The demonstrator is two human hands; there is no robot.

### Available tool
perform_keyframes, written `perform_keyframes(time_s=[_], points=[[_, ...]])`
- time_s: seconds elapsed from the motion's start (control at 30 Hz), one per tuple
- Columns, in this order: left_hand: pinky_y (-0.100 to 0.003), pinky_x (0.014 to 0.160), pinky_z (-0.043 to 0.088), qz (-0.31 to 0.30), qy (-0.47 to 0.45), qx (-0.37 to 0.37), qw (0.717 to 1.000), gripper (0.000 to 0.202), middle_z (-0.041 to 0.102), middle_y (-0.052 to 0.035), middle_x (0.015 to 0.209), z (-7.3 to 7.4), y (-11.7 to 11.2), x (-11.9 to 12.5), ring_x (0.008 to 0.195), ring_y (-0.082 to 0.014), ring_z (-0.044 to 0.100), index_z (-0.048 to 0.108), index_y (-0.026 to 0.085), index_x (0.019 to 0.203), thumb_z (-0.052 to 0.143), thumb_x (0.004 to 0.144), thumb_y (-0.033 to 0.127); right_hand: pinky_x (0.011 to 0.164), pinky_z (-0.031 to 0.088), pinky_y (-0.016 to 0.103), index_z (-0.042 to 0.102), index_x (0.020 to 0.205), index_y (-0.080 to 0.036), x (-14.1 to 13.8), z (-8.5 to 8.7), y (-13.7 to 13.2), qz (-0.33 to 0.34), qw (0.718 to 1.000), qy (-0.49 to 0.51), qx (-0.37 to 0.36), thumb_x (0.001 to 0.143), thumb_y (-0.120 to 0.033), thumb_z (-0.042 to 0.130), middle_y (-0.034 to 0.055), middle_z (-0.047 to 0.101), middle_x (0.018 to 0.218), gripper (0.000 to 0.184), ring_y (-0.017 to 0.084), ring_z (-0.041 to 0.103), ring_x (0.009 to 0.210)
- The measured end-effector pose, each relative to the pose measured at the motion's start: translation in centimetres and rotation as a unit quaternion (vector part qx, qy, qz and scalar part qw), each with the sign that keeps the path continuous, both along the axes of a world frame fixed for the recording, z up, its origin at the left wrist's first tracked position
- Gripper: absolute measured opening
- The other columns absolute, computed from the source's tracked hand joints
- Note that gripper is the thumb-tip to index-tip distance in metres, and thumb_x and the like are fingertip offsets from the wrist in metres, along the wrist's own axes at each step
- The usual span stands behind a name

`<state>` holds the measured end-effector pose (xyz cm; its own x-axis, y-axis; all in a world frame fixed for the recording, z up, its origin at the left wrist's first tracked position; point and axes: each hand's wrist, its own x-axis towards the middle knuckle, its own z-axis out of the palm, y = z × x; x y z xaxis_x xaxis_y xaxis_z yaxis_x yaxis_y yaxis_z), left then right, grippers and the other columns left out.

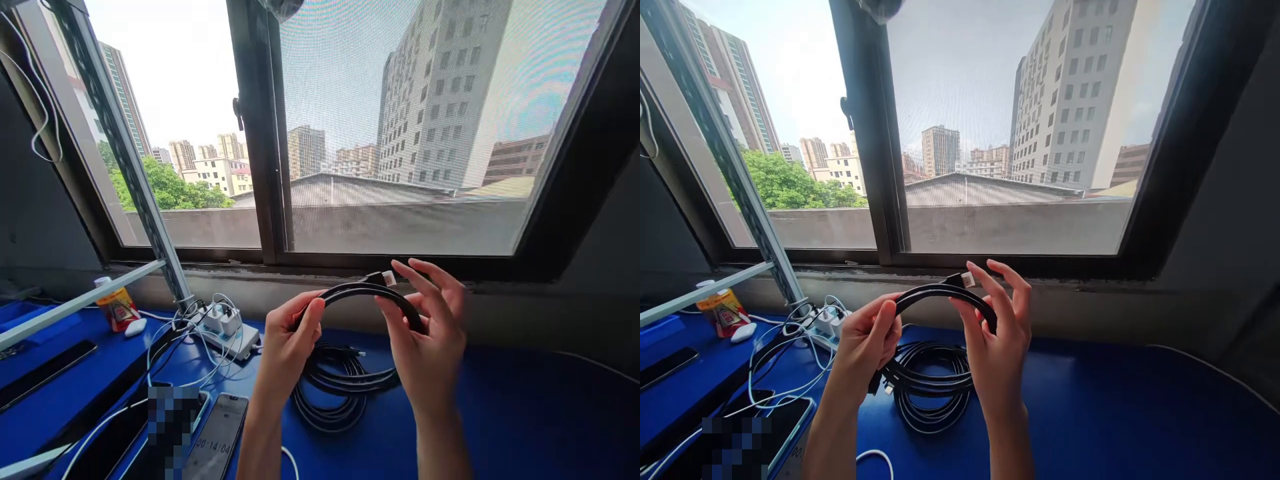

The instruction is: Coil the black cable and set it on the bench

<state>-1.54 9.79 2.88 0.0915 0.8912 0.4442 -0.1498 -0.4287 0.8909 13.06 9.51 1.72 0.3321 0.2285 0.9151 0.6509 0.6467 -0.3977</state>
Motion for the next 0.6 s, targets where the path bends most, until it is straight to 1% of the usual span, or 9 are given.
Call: perform_keyframes(time_s=[0.03,0.1,0.13,0.2,0.27,0.33,0.43,0.53,0.6], points=[[-0.019,0.037,0.021,0.003,0.001,0.003,1.0,0.048,0.031,0.0085,0.047,0.1,-0.1,0.0,0.04,-0.0036,0.022,0.072,0.014,0.088,0.064,0.074,0.06,0.045,0.046,0.017,0.067,0.11,-0.027,0.1,0.0,0.0,0.01,1.0,-0.018,-0.007,0.087,-0.033,0.063,0.0052,0.059,0.114,0.024,0.008,0.057,0.069],[-0.019,0.039,0.025,0.013,0.006,0.014,1.0,0.036,0.036,0.0076,0.048,0.4,-0.4,0.1,0.043,-0.0038,0.026,0.072,0.014,0.082,0.07,0.073,0.049,0.044,0.045,0.017,0.067,0.111,-0.027,0.2,0.0,0.0,0.036,0.998,-0.052,-0.015,0.09,-0.029,0.058,0.0046,0.063,0.111,0.022,0.01,0.061,0.074],[-0.019,0.042,0.028,0.015,0.006,0.021,1.0,0.03,0.04,0.0069,0.049,0.5,-0.5,0.2,0.044,-0.004,0.028,0.072,0.015,0.08,0.071,0.073,0.044,0.044,0.045,0.018,0.067,0.11,-0.027,0.3,0.0,0.1,0.05,0.997,-0.061,-0.018,0.091,-0.027,0.057,0.0039,0.065,0.108,0.022,0.01,0.061,0.071],[-0.018,0.046,0.032,0.012,0.0,0.035,0.999,0.02,0.048,0.0051,0.053,0.7,-0.7,0.4,0.048,-0.0048,0.035,0.072,0.015,0.077,0.072,0.073,0.035,0.044,0.043,0.019,0.069,0.106,-0.027,0.5,0.0,0.1,0.07,0.996,-0.06,-0.024,0.09,-0.024,0.058,0.0023,0.067,0.101,0.02,0.008,0.058,0.06],[-0.019,0.049,0.035,0.011,-0.012,0.045,0.999,0.016,0.054,0.0034,0.058,0.7,-0.7,0.6,0.053,-0.0062,0.041,0.072,0.016,0.075,0.071,0.073,0.031,0.043,0.042,0.02,0.071,0.101,-0.027,0.6,0.1,0.1,0.079,0.996,-0.035,-0.032,0.088,-0.025,0.061,0.0014,0.068,0.095,0.017,0.006,0.054,0.054],[-0.019,0.05,0.036,0.015,-0.021,0.048,0.999,0.016,0.058,0.0024,0.061,0.7,-0.6,0.8,0.056,-0.0073,0.045,0.072,0.016,0.075,0.071,0.074,0.031,0.043,0.04,0.021,0.074,0.096,-0.026,0.7,0.2,0.0,0.082,0.996,0.002,-0.04,0.083,-0.027,0.067,0.0014,0.068,0.09,0.014,0.006,0.051,0.05],[-0.019,0.049,0.034,0.022,-0.018,0.04,0.999,0.019,0.055,0.0028,0.059,0.5,-0.2,1.2,0.055,-0.0072,0.044,0.068,0.015,0.071,0.069,0.075,0.034,0.042,0.035,0.023,0.076,0.086,-0.026,0.8,0.5,-0.2,0.069,0.994,0.05,-0.069,0.076,-0.032,0.074,0.0015,0.068,0.077,0.012,0.006,0.047,0.047],[-0.02,0.046,0.028,0.026,-0.006,0.029,0.999,0.028,0.044,0.0053,0.052,0.2,0.4,1.5,0.051,-0.0058,0.037,0.06,0.014,0.061,0.066,0.077,0.037,0.042,0.031,0.027,0.077,0.077,-0.026,1.1,0.6,-0.6,0.028,0.988,0.08,-0.133,0.069,-0.039,0.078,0.0012,0.063,0.063,0.016,0.008,0.044,0.045],[-0.02,0.045,0.026,0.017,0.001,0.018,1.0,0.033,0.04,0.0063,0.049,0.0,0.8,1.6,0.05,-0.0053,0.033,0.056,0.015,0.058,0.064,0.079,0.038,0.043,0.029,0.029,0.077,0.077,-0.026,1.5,0.4,-0.8,0.004,0.978,0.1,-0.181,0.064,-0.043,0.08,0.0002,0.058,0.057,0.021,0.01,0.043,0.044]])
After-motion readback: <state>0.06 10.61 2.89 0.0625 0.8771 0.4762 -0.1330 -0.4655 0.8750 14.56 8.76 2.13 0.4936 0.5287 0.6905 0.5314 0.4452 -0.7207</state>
